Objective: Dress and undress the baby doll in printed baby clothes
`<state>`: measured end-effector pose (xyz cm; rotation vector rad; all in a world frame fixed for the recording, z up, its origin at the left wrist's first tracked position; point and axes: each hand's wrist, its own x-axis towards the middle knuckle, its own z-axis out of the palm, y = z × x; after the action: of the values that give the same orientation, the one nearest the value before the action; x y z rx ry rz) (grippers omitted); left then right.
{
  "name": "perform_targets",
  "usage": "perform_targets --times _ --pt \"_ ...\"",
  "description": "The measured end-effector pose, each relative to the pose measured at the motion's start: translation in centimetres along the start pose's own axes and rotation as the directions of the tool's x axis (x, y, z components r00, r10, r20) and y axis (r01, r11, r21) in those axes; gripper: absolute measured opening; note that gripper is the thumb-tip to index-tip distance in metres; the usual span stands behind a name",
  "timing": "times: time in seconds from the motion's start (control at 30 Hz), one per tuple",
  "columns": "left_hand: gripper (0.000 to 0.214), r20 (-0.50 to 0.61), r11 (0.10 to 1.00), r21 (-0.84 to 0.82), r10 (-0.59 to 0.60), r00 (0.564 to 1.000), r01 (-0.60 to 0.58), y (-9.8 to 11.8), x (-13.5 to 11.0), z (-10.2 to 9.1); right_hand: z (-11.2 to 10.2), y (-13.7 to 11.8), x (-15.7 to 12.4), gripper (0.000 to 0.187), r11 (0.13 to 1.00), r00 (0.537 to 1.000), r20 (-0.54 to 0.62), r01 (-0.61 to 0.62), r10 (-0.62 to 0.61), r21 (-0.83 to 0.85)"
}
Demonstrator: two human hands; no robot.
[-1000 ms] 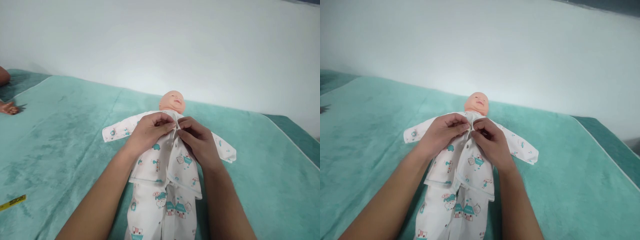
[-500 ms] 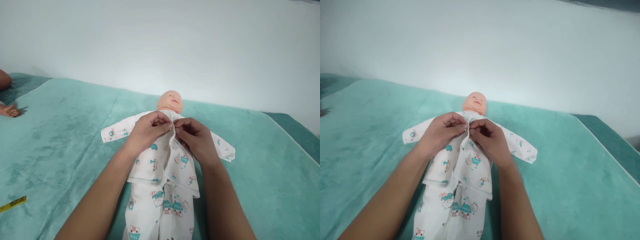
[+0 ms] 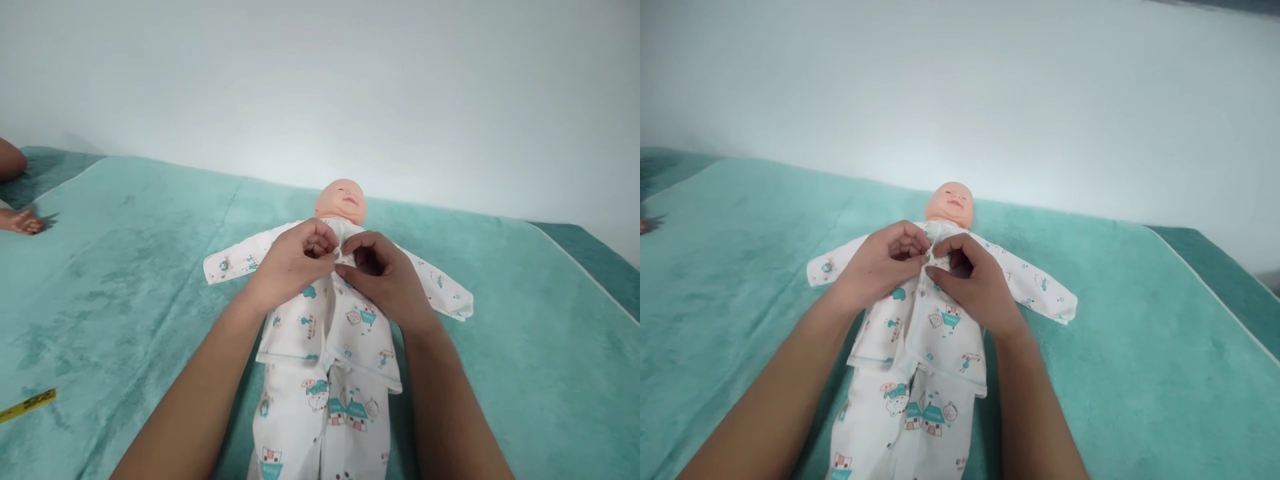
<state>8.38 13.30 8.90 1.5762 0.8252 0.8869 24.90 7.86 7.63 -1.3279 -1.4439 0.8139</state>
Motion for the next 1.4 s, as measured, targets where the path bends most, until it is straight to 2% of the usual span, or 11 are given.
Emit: perform_targets --times 0.1,0.27,0.37,0.53,0.73,0.97,1.1,1.2,1.3,1.33,1.4 --pt "0.011 -0.026 1.0 -0.01 0.01 1.0 -0.01 -0.2 0.1 0.1 0.1 -0.1 0.0 0.016 1.0 1.0 -0.011 -0.01 0.01 0.016" --pt "0.013 -0.015 0.976 -0.216 -0.012 1.0 0.008 -0.8 0.2 0.0 0.0 0.1 0.1 0.015 0.999 0.999 -0.03 -0.037 0.038 0.038" --pt "0.015 -0.007 0.963 -0.27 -0.013 1.0 0.011 -1.0 0.2 -0.1 -0.1 0.2 0.2 0.015 0.997 0.999 0.0 -0.038 0.038 0.068" --pt "0.013 0.007 0.971 -0.24 -0.004 1.0 0.005 -0.8 0.1 -0.1 -0.1 0.1 0.1 0.017 0.994 0.999 0.023 -0.048 0.046 0.103" --pt "0.009 0.084 0.969 -0.247 -0.012 0.996 0.033 -0.7 0.2 -0.6 -0.4 0.1 0.1 0.012 0.983 0.997 0.041 -0.071 0.065 0.172" --pt "0.012 0.074 0.977 -0.212 -0.009 0.997 0.025 -0.9 0.3 -0.7 0.2 0.5 0.2 0.016 0.979 0.993 -0.076 -0.079 0.094 0.186" --pt "0.015 0.097 0.982 -0.183 -0.025 0.995 0.042 -0.5 0.0 -1.6 0.1 -1.2 -0.2 0.021 0.99 0.985 -0.107 -0.133 0.136 0.034" --pt "0.015 0.257 0.989 -0.082 -0.102 0.961 0.127 0.3 -0.4 -3.2 -0.4 -3.5 -1.1 0.034 0.966 0.981 0.028 -0.184 0.192 -0.179" --pt "0.011 0.445 0.973 0.148 -0.224 0.867 0.176 1.2 -0.9 -4.2 -0.2 -5.4 -2.4 0.039 0.871 0.956 0.178 -0.125 0.234 -0.475" --pt "0.01 0.469 0.964 0.21 -0.246 0.848 0.163 1.5 -1.0 -4.3 0.1 -5.9 -2.7 0.038 0.819 0.954 0.178 -0.101 0.24 -0.565" --pt "0.01 0.467 0.945 0.303 -0.26 0.845 0.123 1.9 -1.2 -4.1 0.6 -6.3 -3.3 0.03 0.719 0.962 0.144 -0.07 0.232 -0.691"
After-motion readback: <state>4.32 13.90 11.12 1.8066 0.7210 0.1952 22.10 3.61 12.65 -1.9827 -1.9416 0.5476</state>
